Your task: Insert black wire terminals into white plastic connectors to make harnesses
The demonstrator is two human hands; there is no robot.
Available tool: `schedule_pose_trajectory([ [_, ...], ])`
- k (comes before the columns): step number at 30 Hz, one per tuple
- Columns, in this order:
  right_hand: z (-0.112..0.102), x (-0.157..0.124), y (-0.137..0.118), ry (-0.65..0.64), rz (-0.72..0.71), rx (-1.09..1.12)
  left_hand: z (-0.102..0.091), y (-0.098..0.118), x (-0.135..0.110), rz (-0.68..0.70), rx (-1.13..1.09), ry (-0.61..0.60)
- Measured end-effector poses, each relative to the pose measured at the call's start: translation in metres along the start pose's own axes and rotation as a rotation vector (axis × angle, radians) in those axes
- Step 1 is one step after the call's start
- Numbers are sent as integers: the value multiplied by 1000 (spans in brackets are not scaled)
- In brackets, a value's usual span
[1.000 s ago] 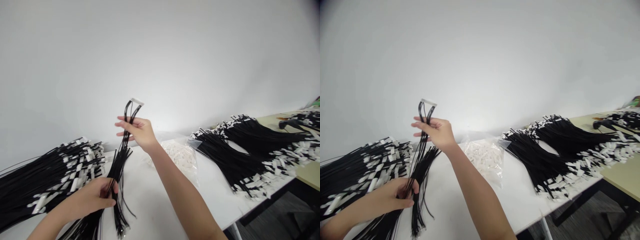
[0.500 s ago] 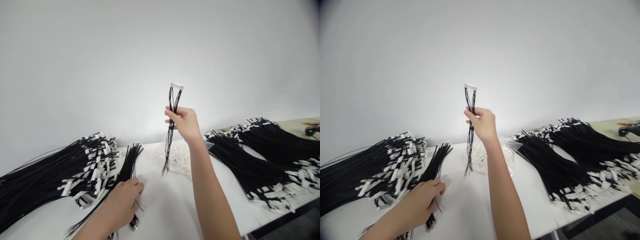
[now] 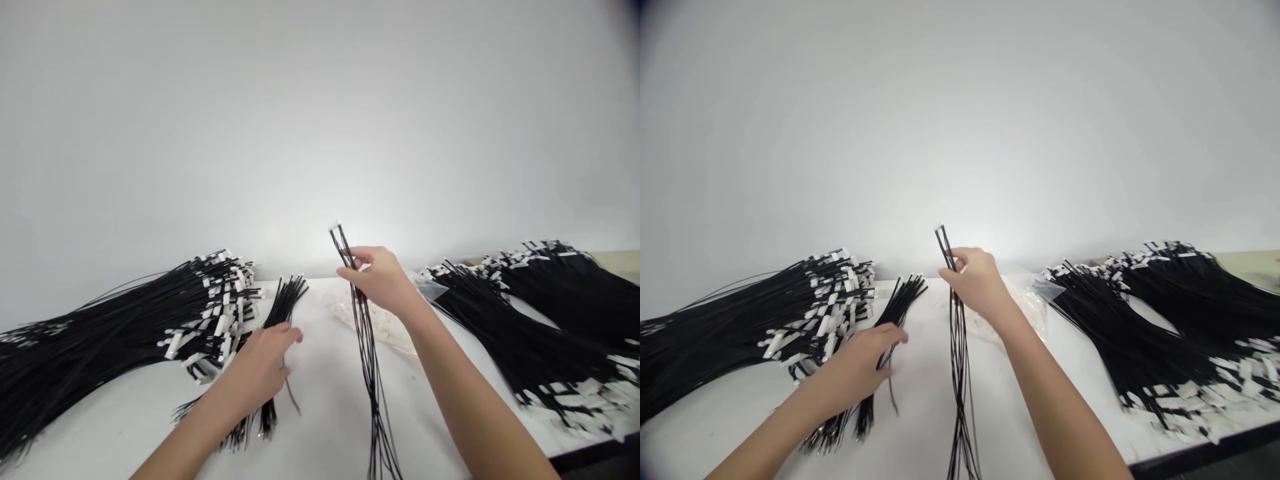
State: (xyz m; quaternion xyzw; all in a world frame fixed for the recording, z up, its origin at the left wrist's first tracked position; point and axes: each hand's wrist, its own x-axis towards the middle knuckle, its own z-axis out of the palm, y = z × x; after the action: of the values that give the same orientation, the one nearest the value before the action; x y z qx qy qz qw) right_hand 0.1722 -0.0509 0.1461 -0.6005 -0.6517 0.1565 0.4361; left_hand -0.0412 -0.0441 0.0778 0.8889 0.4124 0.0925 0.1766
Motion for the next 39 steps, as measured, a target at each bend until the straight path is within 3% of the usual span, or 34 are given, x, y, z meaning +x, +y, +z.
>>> schedule_pose_trajectory([
  [3, 29, -26, 5, 17, -97, -376, -3, 9, 4, -55, -555, 100],
  [6, 61, -55, 7, -99, -109, -620, 6, 12, 10, -163, -1093, 108],
  [8, 76, -70, 8, -170, -116, -654, 15, 10, 13, -225, -1309, 109],
  [11, 83, -75, 15, -222, -182, -457, 27, 4, 17, -323, -1468, 128],
  [15, 76, -63, 40, -337, -355, -22, 34, -2, 23, -407, -1572, 127],
  [17, 70, -55, 59, -270, -434, 31, 35, -2, 25, -417, -1613, 128],
  [20, 55, -46, 85, -93, -479, -172, 34, 0, 26, -450, -1640, 108],
  [23, 33, -35, 104, 73, -311, -394, 31, 4, 24, -495, -1598, 58],
  [25, 18, -29, 115, 102, -168, -488, 29, 7, 22, -500, -1565, 2],
  [29, 3, -22, 135, -46, -91, -516, 28, 10, 19, -449, -1530, -79],
  [39, 13, -23, 150, -306, 29, -491, 33, 10, 20, -430, -1540, -106],
])
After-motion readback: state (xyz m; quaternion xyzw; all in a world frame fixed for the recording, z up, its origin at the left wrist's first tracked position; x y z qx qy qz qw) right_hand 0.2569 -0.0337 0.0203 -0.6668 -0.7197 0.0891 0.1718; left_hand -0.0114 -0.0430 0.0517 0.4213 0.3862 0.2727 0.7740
